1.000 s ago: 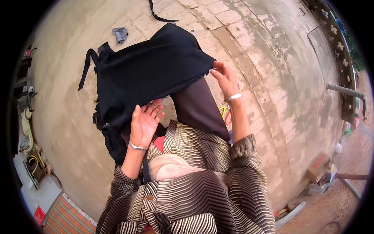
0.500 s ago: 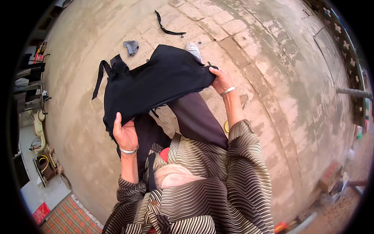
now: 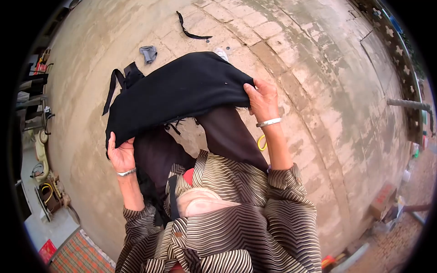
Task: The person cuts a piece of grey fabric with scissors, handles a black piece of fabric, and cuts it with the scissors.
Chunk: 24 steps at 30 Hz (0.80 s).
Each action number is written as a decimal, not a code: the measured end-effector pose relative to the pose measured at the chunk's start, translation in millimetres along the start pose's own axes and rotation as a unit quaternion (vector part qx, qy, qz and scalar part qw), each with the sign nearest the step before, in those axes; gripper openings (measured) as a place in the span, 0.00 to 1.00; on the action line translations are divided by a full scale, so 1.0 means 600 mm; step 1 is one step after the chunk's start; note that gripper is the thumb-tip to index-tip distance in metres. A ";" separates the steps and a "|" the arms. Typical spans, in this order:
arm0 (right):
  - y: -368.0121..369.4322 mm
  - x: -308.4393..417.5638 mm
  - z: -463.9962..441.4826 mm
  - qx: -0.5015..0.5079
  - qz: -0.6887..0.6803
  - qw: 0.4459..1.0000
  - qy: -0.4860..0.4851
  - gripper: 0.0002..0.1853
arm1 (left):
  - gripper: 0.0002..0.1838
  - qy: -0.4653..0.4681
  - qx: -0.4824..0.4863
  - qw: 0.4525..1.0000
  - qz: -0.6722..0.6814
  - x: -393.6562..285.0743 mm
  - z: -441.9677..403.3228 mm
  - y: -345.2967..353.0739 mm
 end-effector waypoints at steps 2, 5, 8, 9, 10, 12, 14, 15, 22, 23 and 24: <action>-0.005 -0.007 0.021 0.001 -0.056 0.997 0.050 0.08 | 0.20 -0.034 0.066 0.997 0.015 -0.001 0.009 -0.003; -0.002 -0.022 0.040 0.045 -0.130 0.985 0.105 0.07 | 0.20 -0.052 0.022 0.998 0.032 -0.001 0.009 -0.024; 0.014 -0.037 0.032 0.092 -0.117 0.984 0.097 0.10 | 0.18 -0.064 0.027 0.995 0.068 0.005 0.014 -0.009; 0.005 -0.052 0.025 0.121 -0.091 0.981 0.121 0.13 | 0.18 -0.063 0.028 0.994 0.086 0.008 0.019 0.006; 0.008 -0.061 0.024 0.123 -0.092 0.980 0.126 0.13 | 0.18 -0.063 0.028 0.992 0.103 0.011 0.028 0.025; 0.009 -0.055 0.016 0.090 -0.157 0.983 0.034 0.15 | 0.18 -0.073 0.011 0.993 0.095 0.022 0.036 0.040; -0.003 -0.053 0.012 0.050 -0.168 0.984 0.002 0.13 | 0.18 -0.079 0.033 0.996 -0.005 0.037 0.038 0.023; -0.008 -0.052 0.014 0.038 -0.131 0.991 -0.011 0.11 | 0.14 -0.064 0.035 0.997 -0.018 0.039 0.040 0.024; 0.001 -0.038 0.004 0.037 -0.100 0.992 -0.074 0.02 | 0.08 -0.103 0.095 0.988 -0.061 0.111 0.052 0.069; 0.000 -0.028 0.004 0.037 -0.104 0.991 -0.079 0.02 | 0.08 -0.106 0.091 0.989 -0.048 0.125 0.050 0.074; 0.007 -0.012 0.004 0.038 -0.103 0.991 -0.077 0.02 | 0.08 -0.105 0.088 0.989 -0.047 0.132 0.050 0.085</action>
Point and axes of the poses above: each hand's wrist, its own z-axis away from the middle knuckle, its own y-axis out of the palm, x = y × z, the point moved 5 cm from there along -z, towards the middle knuckle, and after that the axes turned 7 degrees about -z, right-handed, at the moved point
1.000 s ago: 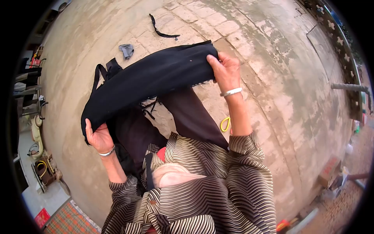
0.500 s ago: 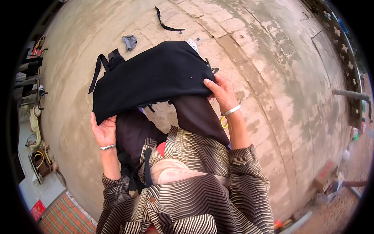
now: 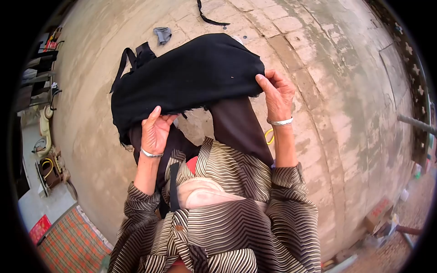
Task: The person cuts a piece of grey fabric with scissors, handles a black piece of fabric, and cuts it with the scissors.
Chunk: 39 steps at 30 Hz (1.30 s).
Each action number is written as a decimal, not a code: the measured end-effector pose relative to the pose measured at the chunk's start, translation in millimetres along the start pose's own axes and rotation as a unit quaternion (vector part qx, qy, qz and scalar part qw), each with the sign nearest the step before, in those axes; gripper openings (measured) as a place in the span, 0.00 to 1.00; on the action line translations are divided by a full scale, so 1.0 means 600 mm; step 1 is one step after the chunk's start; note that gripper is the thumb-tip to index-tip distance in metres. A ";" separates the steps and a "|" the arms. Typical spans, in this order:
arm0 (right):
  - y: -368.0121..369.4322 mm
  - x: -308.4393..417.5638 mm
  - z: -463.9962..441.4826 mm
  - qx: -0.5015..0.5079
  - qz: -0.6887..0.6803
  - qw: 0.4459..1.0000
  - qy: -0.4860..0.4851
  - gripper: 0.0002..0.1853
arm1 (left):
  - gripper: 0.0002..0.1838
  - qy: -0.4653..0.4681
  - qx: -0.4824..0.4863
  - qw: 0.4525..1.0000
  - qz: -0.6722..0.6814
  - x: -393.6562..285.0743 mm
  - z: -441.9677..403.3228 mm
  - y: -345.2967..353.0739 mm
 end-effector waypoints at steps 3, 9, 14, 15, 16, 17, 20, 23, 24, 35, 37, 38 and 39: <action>0.017 0.032 -0.008 0.032 -0.049 0.997 -0.046 0.05 | 0.09 -0.025 -0.024 0.999 0.022 0.017 -0.011 0.030; 0.035 0.003 -0.020 0.080 -0.139 0.986 0.040 0.10 | 0.07 -0.006 0.012 1.000 0.015 0.034 -0.021 0.063; 0.043 0.005 -0.004 0.105 -0.175 0.970 0.135 0.13 | 0.07 -0.013 0.011 1.000 -0.004 0.034 -0.018 0.085; 0.040 0.003 -0.005 0.105 -0.175 0.970 0.134 0.13 | 0.08 -0.021 0.010 1.000 -0.018 0.034 -0.018 0.089; 0.034 -0.001 -0.004 0.101 -0.165 0.971 0.141 0.14 | 0.08 -0.029 0.010 0.999 -0.031 0.034 -0.017 0.092; 0.032 -0.005 -0.004 0.098 -0.154 0.972 0.148 0.15 | 0.08 -0.029 0.010 0.999 -0.031 0.032 -0.019 0.094; 0.027 0.005 0.014 0.066 -0.125 0.972 0.187 0.18 | 0.10 -0.045 0.012 0.999 0.016 0.035 -0.018 0.094; 0.027 0.016 0.042 0.029 -0.141 0.963 0.227 0.20 | 0.12 -0.037 -0.009 0.999 0.033 0.037 -0.017 0.090; 0.019 0.011 0.051 0.022 -0.152 0.959 0.240 0.21 | 0.12 -0.024 -0.007 1.000 -0.005 0.030 -0.003 0.095; -0.055 -0.022 -0.039 0.067 0.153 0.984 0.067 0.17 | 0.10 -0.015 -0.024 0.999 -0.037 0.045 0.026 0.077; -0.036 -0.023 -0.072 0.064 0.127 0.989 0.026 0.18 | 0.10 -0.026 -0.047 0.998 -0.043 0.047 0.029 0.085; -0.019 -0.020 -0.089 0.077 0.171 0.982 -0.031 0.18 | 0.13 -0.030 -0.066 0.996 -0.048 0.045 0.026 0.087; -0.006 -0.016 -0.101 0.089 0.214 0.969 -0.087 0.18 | 0.13 -0.032 -0.065 0.996 -0.049 0.045 0.024 0.089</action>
Point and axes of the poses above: each hand's wrist, its own z-axis away from the middle knuckle, its own y-axis out of the palm, x = y × z, the point moved 5 cm from there along -z, towards the middle knuckle, and after that the axes turned 7 degrees about -z, right-handed, at the moved point
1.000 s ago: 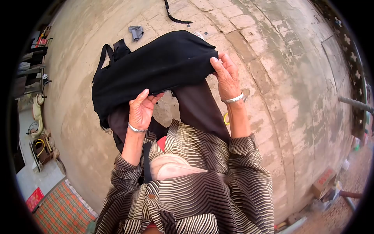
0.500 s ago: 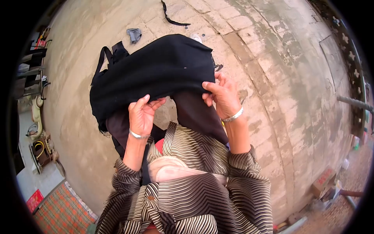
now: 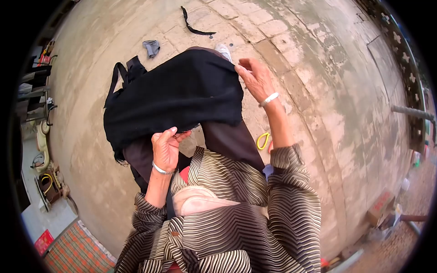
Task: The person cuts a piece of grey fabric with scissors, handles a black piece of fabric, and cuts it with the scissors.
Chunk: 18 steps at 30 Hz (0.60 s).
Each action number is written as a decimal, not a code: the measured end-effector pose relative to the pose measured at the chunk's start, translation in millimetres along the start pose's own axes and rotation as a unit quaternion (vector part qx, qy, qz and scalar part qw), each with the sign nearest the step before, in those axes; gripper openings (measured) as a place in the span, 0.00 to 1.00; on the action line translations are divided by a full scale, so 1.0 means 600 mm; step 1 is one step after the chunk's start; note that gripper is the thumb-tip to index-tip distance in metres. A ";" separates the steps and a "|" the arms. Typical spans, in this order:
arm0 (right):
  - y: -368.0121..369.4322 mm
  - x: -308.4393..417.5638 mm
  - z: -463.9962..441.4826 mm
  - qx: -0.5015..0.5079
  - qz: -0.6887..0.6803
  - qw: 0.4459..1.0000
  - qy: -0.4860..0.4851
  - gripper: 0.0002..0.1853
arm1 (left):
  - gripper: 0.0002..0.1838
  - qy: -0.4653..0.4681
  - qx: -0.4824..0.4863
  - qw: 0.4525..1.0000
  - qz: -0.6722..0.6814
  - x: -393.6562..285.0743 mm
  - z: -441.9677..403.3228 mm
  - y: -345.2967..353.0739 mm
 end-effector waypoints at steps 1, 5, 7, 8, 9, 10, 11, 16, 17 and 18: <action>0.002 -0.001 -0.013 -0.001 0.001 1.000 0.003 0.18 | 0.14 0.001 -0.001 1.000 0.005 0.000 0.001 0.001; 0.024 0.004 -0.045 0.116 0.010 0.993 0.003 0.12 | 0.18 -0.021 0.001 1.000 -0.014 0.010 0.001 0.001; 0.025 0.013 -0.051 0.120 0.042 0.992 0.017 0.10 | 0.15 -0.008 0.015 1.000 -0.026 0.007 0.006 0.006; 0.025 0.029 -0.050 0.084 0.081 0.992 -0.056 0.08 | 0.12 0.004 0.033 0.999 -0.037 0.005 0.008 0.011; 0.026 0.037 -0.052 0.085 0.080 0.992 -0.056 0.08 | 0.12 0.004 0.032 0.999 -0.037 -0.001 0.012 0.022; 0.019 0.054 -0.054 0.031 0.070 0.992 -0.097 0.09 | 0.09 0.023 0.011 0.998 -0.053 -0.017 0.017 0.035; 0.013 0.070 -0.056 -0.021 0.058 0.989 -0.136 0.09 | 0.06 0.042 -0.012 0.997 -0.069 -0.027 0.021 0.038; 0.025 0.024 -0.105 -0.097 0.122 0.982 -0.109 0.10 | 0.06 0.048 0.013 0.996 -0.075 -0.006 0.001 0.027; 0.035 -0.014 -0.116 -0.078 0.109 0.988 -0.081 0.13 | 0.06 0.038 0.022 0.997 -0.060 0.006 -0.010 0.024; 0.044 -0.050 -0.125 -0.034 0.099 0.994 -0.036 0.16 | 0.07 0.038 0.028 0.998 -0.048 0.011 -0.015 0.026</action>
Point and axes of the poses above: each hand's wrist, its own z-axis away from the middle knuckle, its own y-axis out of the palm, x = y × z, the point moved 5 cm from there along -z, towards the middle knuckle, and after that the axes turned 7 degrees about -z, right-handed, at the moved point
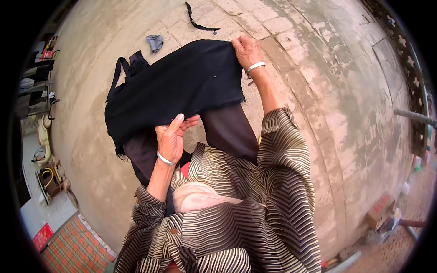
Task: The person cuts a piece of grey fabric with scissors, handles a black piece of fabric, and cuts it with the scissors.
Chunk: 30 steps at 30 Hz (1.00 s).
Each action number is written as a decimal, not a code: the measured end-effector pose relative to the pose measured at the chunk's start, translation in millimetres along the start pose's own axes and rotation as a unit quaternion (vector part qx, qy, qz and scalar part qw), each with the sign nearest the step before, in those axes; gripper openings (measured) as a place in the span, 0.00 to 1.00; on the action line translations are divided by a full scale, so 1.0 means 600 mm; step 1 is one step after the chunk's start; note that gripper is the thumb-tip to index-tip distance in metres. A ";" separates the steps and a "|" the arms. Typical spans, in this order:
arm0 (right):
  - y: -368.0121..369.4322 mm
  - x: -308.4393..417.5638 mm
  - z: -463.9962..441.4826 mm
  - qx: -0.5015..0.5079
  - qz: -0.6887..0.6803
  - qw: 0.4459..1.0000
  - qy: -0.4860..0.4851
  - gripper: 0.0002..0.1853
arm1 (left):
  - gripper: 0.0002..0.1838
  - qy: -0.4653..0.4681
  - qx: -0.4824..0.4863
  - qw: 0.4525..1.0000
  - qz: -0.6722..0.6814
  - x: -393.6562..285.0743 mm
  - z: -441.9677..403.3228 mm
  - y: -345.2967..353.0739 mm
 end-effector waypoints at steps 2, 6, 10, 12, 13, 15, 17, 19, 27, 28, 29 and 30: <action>0.023 -0.041 0.011 0.034 -0.105 0.990 0.086 0.23 | 0.07 -0.001 0.005 1.000 0.003 -0.010 -0.002 0.009; 0.002 -0.016 0.074 0.057 -0.286 0.874 0.387 0.24 | 0.09 -0.030 0.001 0.999 0.036 -0.004 -0.007 0.004; -0.025 0.018 0.152 0.165 -0.291 0.843 0.421 0.25 | 0.10 -0.052 -0.002 0.997 0.054 0.002 -0.011 0.017; -0.036 0.039 0.187 0.147 -0.286 0.865 0.386 0.24 | 0.09 -0.053 0.033 0.994 0.089 0.008 -0.010 0.024; -0.042 0.050 0.193 0.130 -0.282 0.885 0.348 0.23 | 0.09 -0.053 0.034 0.994 0.090 0.009 -0.010 0.026; -0.043 0.049 0.212 0.126 -0.344 0.873 0.323 0.21 | 0.08 -0.065 0.043 0.995 0.063 0.010 -0.007 0.034; -0.051 0.076 0.226 0.108 -0.344 0.875 0.322 0.18 | 0.08 -0.065 0.051 0.995 0.062 0.007 -0.003 0.044; -0.047 0.068 0.239 0.098 -0.348 0.870 0.336 0.14 | 0.08 -0.063 0.059 0.994 0.061 0.006 -0.004 0.049; -0.052 0.070 0.263 0.086 -0.406 0.871 0.264 0.02 | 0.17 -0.172 0.036 0.973 0.148 0.037 -0.018 0.046; -0.051 0.074 0.265 0.077 -0.420 0.862 0.274 0.02 | 0.17 -0.194 0.034 0.969 0.148 0.045 -0.028 0.046; -0.053 0.073 0.264 0.085 -0.428 0.854 0.284 0.03 | 0.15 -0.191 0.035 0.972 0.134 0.050 -0.036 0.047; -0.052 0.078 0.264 0.080 -0.445 0.840 0.301 0.04 | 0.15 -0.186 0.032 0.972 0.137 0.043 -0.036 0.049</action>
Point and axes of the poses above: each hand's wrist, its own z-axis away from the middle knuckle, its own y-axis out of the palm, x = y × z, the point moved 5 cm from there along -z, towards the middle knuckle, and after that the axes turned 7 degrees about -z, right-handed, at the moved point
